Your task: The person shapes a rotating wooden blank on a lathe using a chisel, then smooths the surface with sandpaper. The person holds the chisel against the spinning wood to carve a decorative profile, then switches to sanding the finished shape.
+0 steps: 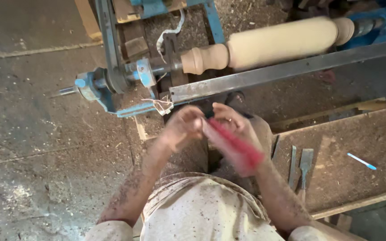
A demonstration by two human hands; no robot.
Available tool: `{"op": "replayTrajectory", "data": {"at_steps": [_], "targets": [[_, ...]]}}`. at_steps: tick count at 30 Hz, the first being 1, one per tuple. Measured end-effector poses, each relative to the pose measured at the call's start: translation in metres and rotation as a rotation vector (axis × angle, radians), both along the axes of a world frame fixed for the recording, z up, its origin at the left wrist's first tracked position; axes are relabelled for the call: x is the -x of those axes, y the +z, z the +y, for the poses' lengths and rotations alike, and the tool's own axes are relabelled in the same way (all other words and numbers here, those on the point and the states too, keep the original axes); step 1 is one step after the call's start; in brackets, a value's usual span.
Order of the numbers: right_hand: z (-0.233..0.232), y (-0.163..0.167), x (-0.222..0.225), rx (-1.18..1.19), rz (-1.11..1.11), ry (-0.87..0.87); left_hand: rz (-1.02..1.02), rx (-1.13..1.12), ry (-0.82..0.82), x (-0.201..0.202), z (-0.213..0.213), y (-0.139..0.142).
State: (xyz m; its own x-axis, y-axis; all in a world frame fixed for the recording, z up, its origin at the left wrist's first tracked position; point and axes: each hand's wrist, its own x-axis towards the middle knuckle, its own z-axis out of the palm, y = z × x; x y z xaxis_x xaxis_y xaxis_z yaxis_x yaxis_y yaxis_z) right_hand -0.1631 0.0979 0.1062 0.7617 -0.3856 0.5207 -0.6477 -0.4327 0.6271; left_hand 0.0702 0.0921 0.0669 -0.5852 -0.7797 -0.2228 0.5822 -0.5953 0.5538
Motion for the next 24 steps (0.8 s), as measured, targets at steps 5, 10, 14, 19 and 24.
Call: {"op": "replayTrajectory", "data": {"at_steps": [5, 10, 14, 19, 24], "targets": [[-0.017, 0.021, 0.003, 1.639, 1.456, -0.292, -0.514, 0.447, 0.185, -0.038, -0.055, 0.021], [-0.018, 0.042, -0.002, 2.226, 1.771, -0.454, -0.311, 0.624, 0.162, -0.044, -0.074, 0.053], [-0.019, 0.021, -0.016, 2.303, 1.86, -0.455, -0.091, 0.459, 0.209, -0.031, -0.069, 0.062], [-0.012, 0.0, -0.022, 2.85, 2.412, -0.01, -0.284, 0.132, 0.226, -0.019, -0.047, 0.045], [0.001, 0.002, -0.027, 3.098, 2.72, 0.261, -0.331, 0.222, 0.177, -0.007, -0.023, 0.025]]}}
